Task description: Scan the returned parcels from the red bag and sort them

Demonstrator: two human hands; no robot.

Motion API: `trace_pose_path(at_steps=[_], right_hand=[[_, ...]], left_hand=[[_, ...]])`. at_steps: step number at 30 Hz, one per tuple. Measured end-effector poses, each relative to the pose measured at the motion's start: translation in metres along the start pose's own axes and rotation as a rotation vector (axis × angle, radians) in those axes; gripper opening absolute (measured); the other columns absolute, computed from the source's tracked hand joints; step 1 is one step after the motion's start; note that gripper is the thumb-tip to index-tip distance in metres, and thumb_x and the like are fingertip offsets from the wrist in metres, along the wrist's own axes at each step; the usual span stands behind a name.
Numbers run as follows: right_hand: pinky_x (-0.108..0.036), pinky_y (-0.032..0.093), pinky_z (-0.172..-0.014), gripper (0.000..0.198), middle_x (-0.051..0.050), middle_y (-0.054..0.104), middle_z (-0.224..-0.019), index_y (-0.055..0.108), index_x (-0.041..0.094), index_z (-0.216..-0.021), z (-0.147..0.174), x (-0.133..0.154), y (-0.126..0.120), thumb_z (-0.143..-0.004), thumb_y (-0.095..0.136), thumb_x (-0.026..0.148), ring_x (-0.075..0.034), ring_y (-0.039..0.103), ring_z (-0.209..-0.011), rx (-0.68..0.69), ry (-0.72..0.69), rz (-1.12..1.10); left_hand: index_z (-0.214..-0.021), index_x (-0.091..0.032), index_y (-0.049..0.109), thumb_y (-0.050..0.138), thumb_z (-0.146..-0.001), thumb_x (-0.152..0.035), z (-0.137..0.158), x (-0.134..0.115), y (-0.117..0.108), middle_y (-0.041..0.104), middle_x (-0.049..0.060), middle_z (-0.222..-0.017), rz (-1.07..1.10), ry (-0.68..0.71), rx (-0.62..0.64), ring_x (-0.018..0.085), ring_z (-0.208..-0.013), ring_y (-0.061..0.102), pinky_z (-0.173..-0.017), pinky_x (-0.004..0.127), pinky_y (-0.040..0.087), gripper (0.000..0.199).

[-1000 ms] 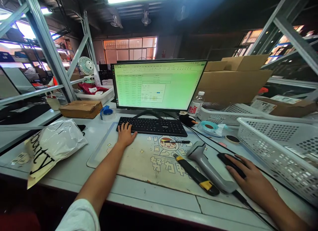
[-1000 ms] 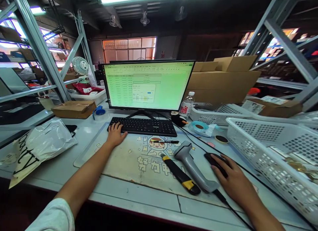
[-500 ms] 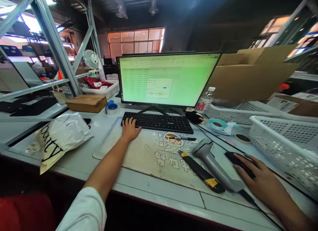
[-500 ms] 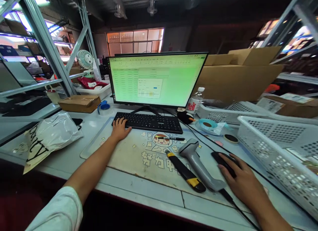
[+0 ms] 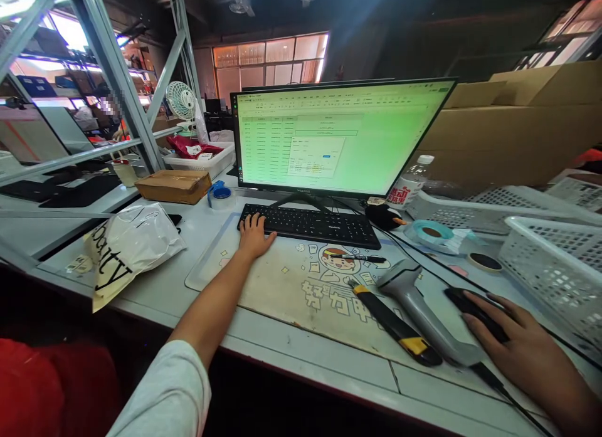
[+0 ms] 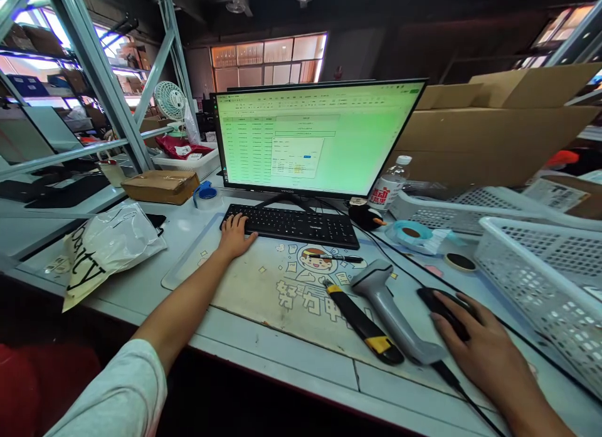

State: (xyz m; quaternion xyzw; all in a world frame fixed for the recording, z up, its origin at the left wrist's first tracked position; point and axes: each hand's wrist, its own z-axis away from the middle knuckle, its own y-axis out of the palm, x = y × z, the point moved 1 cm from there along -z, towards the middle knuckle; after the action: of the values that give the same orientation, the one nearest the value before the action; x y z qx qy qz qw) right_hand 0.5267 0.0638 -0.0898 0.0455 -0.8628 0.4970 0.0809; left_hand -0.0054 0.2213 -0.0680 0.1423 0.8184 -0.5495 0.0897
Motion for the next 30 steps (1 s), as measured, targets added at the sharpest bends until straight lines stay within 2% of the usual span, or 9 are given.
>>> trace_pose_path(at_steps=[10, 17, 30], right_hand=[[-0.054, 0.049, -0.113, 0.072, -0.016, 0.054, -0.145, 0.065, 0.02, -0.139, 0.0018, 0.0025, -0.0048, -0.094, 0.036, 0.068, -0.036, 0.06, -0.129, 0.001, -0.04, -0.026], [-0.054, 0.055, -0.105, 0.068, -0.015, 0.053, -0.148, 0.064, 0.023, -0.142, 0.0019, 0.002, -0.0063, -0.097, 0.035, 0.065, -0.036, 0.06, -0.129, 0.058, 0.031, -0.016], [-0.053, 0.056, -0.105, 0.068, -0.014, 0.061, -0.142, 0.07, 0.024, -0.135, -0.001, -0.0037, -0.0029, -0.093, 0.04, 0.069, -0.036, 0.066, -0.122, -0.011, -0.074, -0.051]], left_hand=[[-0.138, -0.019, 0.06, 0.051, -0.097, -0.056, 0.0016, -0.0028, -0.0014, 0.038, 0.011, -0.165, -0.041, 0.027, 0.008, 0.041, -0.152, 0.03, -0.126, 0.061, 0.024, 0.055], [-0.147, -0.018, 0.053, 0.049, -0.098, -0.054, 0.0018, -0.003, -0.0012, 0.037, 0.012, -0.166, -0.005, 0.019, 0.026, 0.041, -0.155, 0.024, -0.128, 0.062, 0.018, 0.061], [-0.146, -0.018, 0.054, 0.052, -0.097, -0.05, 0.0022, -0.0025, 0.001, 0.043, 0.013, -0.162, -0.003, 0.017, -0.002, 0.039, -0.153, 0.029, -0.129, 0.06, 0.017, 0.058]])
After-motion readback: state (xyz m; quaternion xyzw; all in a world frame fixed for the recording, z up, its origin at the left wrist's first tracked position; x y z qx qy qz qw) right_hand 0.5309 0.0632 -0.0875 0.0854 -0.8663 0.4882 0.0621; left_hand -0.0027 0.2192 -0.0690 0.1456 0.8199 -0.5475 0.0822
